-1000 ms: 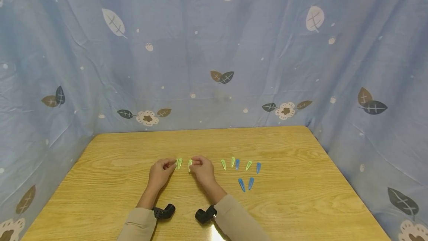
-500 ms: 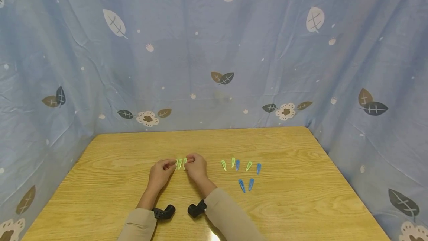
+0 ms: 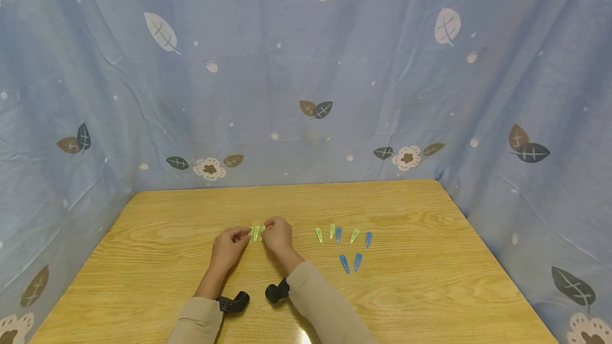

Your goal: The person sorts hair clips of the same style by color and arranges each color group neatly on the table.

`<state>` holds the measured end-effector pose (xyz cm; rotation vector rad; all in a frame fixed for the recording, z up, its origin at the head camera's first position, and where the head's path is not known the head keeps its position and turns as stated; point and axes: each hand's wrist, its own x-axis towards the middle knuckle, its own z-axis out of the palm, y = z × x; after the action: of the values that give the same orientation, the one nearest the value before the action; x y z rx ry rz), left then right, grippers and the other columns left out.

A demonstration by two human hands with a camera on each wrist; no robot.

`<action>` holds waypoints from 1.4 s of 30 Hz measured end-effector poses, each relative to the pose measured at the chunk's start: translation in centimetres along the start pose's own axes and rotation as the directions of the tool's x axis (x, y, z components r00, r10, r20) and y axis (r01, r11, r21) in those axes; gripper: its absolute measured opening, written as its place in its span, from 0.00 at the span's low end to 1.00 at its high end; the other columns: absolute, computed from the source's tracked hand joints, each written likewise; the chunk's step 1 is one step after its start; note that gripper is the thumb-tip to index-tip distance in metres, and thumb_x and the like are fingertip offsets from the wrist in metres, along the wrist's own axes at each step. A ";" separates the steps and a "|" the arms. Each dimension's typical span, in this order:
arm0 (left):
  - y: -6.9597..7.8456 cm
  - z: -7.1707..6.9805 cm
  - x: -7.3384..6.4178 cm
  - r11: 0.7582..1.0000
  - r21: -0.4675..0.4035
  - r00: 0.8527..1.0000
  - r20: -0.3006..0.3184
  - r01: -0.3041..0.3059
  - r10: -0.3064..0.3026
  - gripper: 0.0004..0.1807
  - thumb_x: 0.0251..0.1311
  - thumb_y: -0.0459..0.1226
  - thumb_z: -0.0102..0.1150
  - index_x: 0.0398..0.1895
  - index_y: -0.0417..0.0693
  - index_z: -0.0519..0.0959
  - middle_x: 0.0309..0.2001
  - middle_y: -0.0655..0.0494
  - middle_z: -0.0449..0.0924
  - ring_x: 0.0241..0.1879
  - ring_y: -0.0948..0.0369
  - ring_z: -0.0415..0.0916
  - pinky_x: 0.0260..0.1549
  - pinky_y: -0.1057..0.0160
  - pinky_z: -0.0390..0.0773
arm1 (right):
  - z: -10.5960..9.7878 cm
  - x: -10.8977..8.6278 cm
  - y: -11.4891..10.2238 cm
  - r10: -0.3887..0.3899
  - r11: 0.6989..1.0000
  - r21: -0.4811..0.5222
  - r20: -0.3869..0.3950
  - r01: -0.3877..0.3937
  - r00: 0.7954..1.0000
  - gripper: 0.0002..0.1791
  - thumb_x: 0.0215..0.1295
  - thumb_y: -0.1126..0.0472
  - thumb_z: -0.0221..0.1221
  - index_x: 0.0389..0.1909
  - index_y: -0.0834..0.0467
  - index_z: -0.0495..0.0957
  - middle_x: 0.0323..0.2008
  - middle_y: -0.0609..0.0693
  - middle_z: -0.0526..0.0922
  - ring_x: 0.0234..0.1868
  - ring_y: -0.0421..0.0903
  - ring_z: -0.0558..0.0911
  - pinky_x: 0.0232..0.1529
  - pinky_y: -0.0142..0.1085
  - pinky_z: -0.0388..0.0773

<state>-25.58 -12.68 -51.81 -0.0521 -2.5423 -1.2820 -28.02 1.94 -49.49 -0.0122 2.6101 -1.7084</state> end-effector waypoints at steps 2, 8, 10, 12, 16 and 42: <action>0.0 0.0 0.0 1.000 0.002 1.000 0.001 0.004 -0.004 0.08 0.56 0.32 0.65 0.39 0.39 0.85 0.26 0.56 0.74 0.25 0.63 0.67 0.25 0.66 0.69 | 0.0 0.1 -0.1 0.006 1.000 -0.003 0.010 -0.006 1.000 0.10 0.54 0.73 0.63 0.39 0.66 0.81 0.26 0.49 0.76 0.26 0.42 0.74 0.27 0.32 0.74; 0.0 -0.1 0.0 1.000 0.008 1.000 0.003 -0.001 0.001 0.08 0.56 0.31 0.65 0.39 0.39 0.85 0.26 0.55 0.75 0.26 0.62 0.68 0.26 0.66 0.70 | 0.1 0.2 -0.2 -0.018 0.998 -0.052 0.005 0.018 1.000 0.10 0.53 0.73 0.62 0.38 0.67 0.80 0.25 0.50 0.77 0.25 0.42 0.75 0.26 0.33 0.74; 0.0 0.0 0.0 1.000 0.008 1.000 0.004 -0.001 0.001 0.08 0.56 0.31 0.65 0.39 0.39 0.85 0.27 0.55 0.75 0.26 0.62 0.68 0.26 0.66 0.70 | 0.1 0.2 -0.2 -0.025 0.997 -0.069 0.000 0.025 1.000 0.10 0.53 0.73 0.61 0.38 0.67 0.80 0.25 0.50 0.77 0.25 0.42 0.75 0.25 0.32 0.74; 0.0 0.0 0.1 1.000 0.007 1.000 0.004 0.005 -0.005 0.08 0.56 0.32 0.65 0.39 0.39 0.85 0.27 0.56 0.75 0.26 0.62 0.68 0.26 0.66 0.69 | 0.2 0.2 -0.2 -0.028 0.997 -0.076 -0.002 0.027 1.000 0.10 0.53 0.73 0.60 0.38 0.67 0.80 0.25 0.49 0.77 0.25 0.42 0.75 0.25 0.32 0.73; 0.0 0.0 0.2 1.000 0.013 1.000 0.002 0.015 -0.015 0.08 0.57 0.33 0.65 0.40 0.40 0.85 0.27 0.56 0.75 0.26 0.62 0.68 0.27 0.66 0.69 | 0.3 0.2 -0.2 -0.036 0.997 -0.073 -0.005 0.036 0.999 0.11 0.52 0.74 0.59 0.38 0.67 0.79 0.24 0.49 0.76 0.23 0.41 0.73 0.24 0.31 0.72; -0.1 0.2 0.1 1.000 0.012 1.000 0.004 0.019 -0.019 0.08 0.56 0.33 0.65 0.39 0.40 0.85 0.26 0.56 0.75 0.26 0.62 0.68 0.26 0.66 0.69 | -1.5 -1.8 1.9 -0.170 0.963 0.219 0.037 0.158 0.985 0.18 0.60 0.67 0.61 0.51 0.70 0.74 0.44 0.61 0.81 0.45 0.53 0.81 0.45 0.38 0.79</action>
<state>-25.72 -12.62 -51.96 -0.0279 -2.5600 -1.2752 -26.24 4.08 -50.58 -0.2761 2.4310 -2.0047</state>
